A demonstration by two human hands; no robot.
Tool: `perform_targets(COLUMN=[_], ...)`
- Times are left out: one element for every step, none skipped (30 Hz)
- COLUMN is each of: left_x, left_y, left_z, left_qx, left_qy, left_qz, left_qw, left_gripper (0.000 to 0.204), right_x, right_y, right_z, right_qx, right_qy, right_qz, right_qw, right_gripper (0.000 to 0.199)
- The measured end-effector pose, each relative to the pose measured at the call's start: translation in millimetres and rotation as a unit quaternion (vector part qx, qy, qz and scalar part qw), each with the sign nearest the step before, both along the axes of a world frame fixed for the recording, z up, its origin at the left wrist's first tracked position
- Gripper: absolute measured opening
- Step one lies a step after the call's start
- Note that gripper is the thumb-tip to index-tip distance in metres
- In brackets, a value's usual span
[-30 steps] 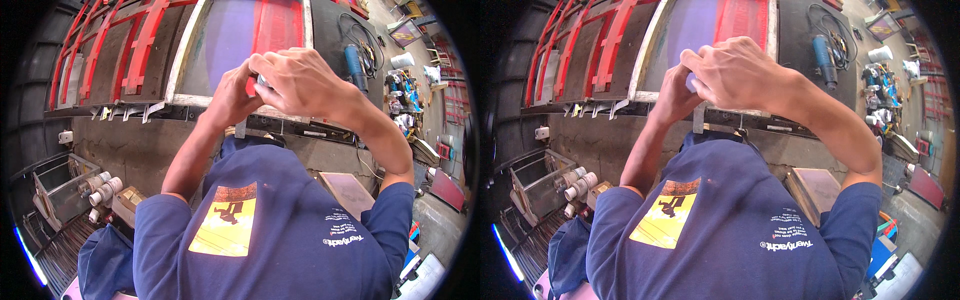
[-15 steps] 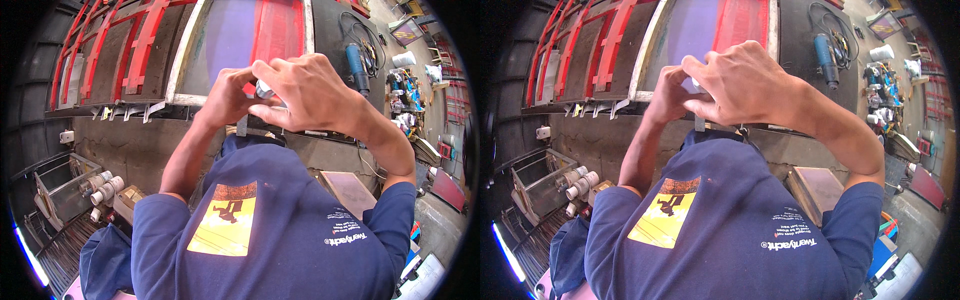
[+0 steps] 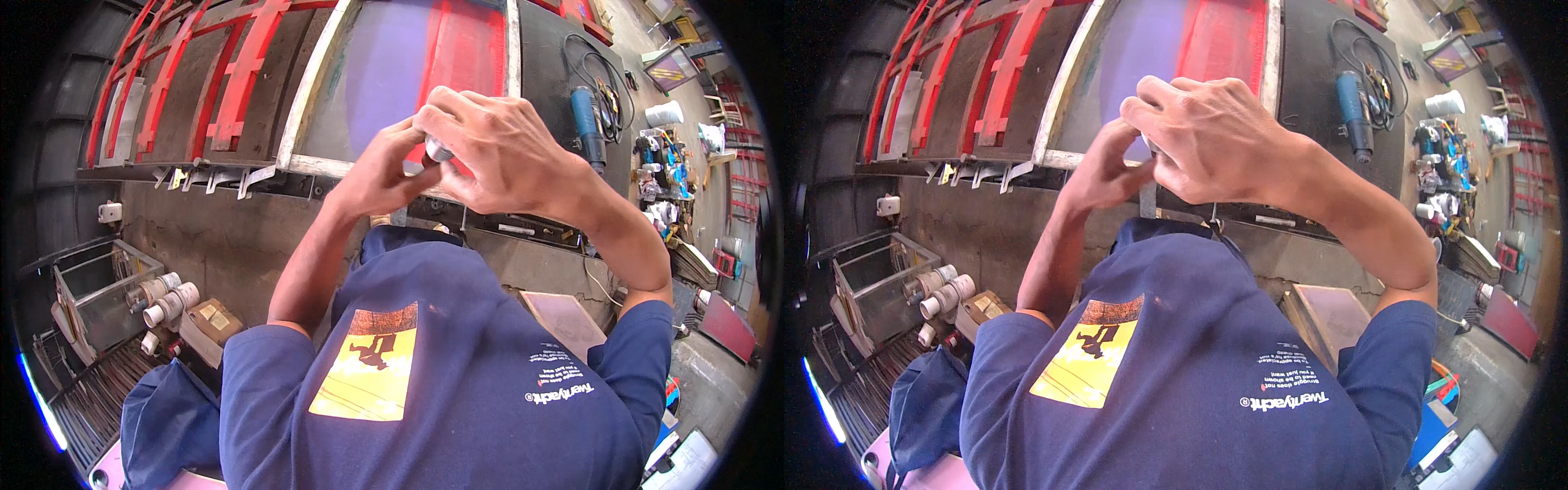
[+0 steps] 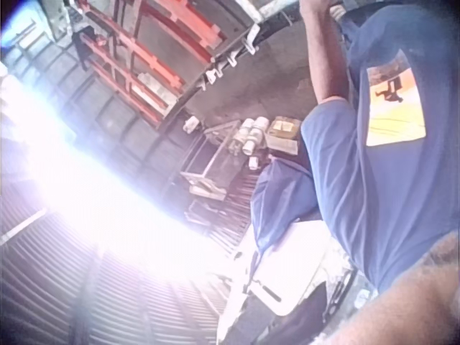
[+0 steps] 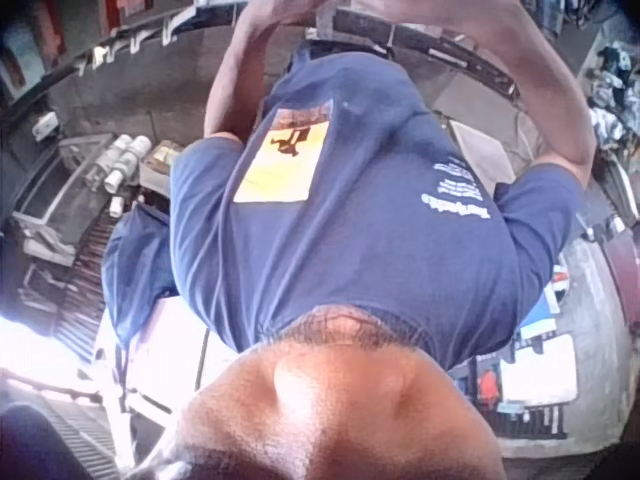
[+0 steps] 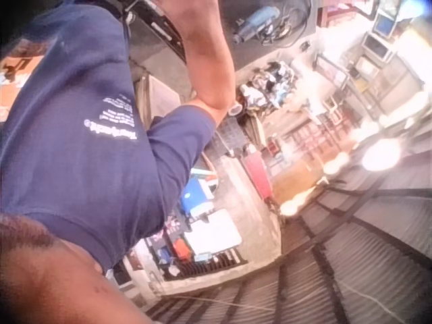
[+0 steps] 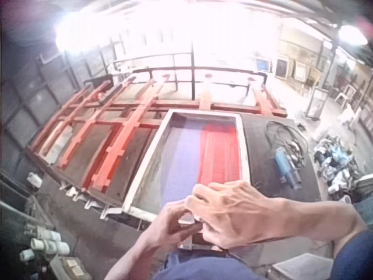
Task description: The person repeatedly picks up screen frames from a stack, places them on a metal jig, and uses a screwdriver to tighten screws along the frame edges. After securing each frame, they remove it and return it to the stack before repeating the process with the next frame.
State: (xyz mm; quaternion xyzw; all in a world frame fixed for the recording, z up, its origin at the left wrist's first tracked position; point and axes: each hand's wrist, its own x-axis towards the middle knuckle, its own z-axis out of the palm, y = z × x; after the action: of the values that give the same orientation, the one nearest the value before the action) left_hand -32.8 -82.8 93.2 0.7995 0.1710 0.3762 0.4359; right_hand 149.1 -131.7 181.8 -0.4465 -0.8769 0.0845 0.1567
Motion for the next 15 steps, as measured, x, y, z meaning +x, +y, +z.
perform_targets(left_x=[-6.3,-9.9,-6.4,-2.0,2.4,3.8,1.8,-8.3,-23.0,-35.5,-48.8,-58.5,-64.0,-62.0,-60.4], left_y=[2.4,3.9,3.0,-0.4,-5.0,-8.6,-15.0,-21.0,-25.9,-30.8,-39.0,-49.8,-61.8,-67.5,-71.5], left_z=[-0.7,-1.5,-2.2,-5.7,-12.1,-15.2,-6.3,-10.5,-24.3,-40.7,-61.8,-86.3,-113.6,-117.3,-119.3], left_qx=[-0.025,-0.05,-0.065,-0.002,0.061,0.123,0.07,0.011,-0.047,-0.105,-0.194,-0.283,-0.316,-0.347,-0.356], left_qy=[0.023,0.046,0.106,0.115,0.123,0.131,0.132,0.141,0.149,0.157,0.184,0.207,0.186,0.164,0.214], left_qz=[-0.017,-0.034,0.006,0.051,0.095,0.138,0.135,0.145,0.153,0.154,0.199,0.24,0.263,0.282,0.288], left_qw=[0.999,0.997,0.992,0.992,0.986,0.974,0.98,0.979,0.976,0.97,0.943,0.905,0.892,0.879,0.863], left_gripper=[0.045,0.048,0.053,0.052,0.051,0.051,0.052,0.052,0.053,0.054,0.053,0.053,0.051,0.05,0.047], right_x=[1.0,-1.2,-4.3,-5.9,-5.4,-5.0,-1.3,0.3,1.4,5.1,8.0,8.8,6.4,7.7,10.2], right_y=[-0.9,-2.2,-4.5,-4.9,-3.5,-5.4,-7.6,-9.0,-10.6,-15.3,-20.2,-25.9,-30.9,-35.0,-39.5], right_z=[-0.6,-0.2,0.8,1.8,-9.3,-15.7,-20.9,-24.0,-25.6,-29.0,-34.9,-38.4,-38.7,-43.3,-51.3], right_qx=[0.004,-0.014,-0.033,-0.05,-0.024,-0.012,0.002,0.016,0.061,0.048,0.032,0.014,-0.009,-0.006,-0.003], right_qy=[0.007,0.017,0.027,0.035,0.053,0.076,0.099,0.124,0.153,0.172,0.193,0.212,0.266,0.285,0.303], right_qz=[0.017,0.015,0.013,0.01,0.019,0.024,0.025,0.032,0.061,0.063,0.07,0.076,0.062,0.043,0.023], right_qw=[1.0,1.0,0.999,0.998,0.998,0.997,0.995,0.992,0.984,0.982,0.978,0.974,0.962,0.958,0.953], right_gripper=[0.035,0.035,0.034,0.034,0.03,0.028,0.027,0.027,0.034,0.036,0.039,0.041,0.037,0.035,0.032])
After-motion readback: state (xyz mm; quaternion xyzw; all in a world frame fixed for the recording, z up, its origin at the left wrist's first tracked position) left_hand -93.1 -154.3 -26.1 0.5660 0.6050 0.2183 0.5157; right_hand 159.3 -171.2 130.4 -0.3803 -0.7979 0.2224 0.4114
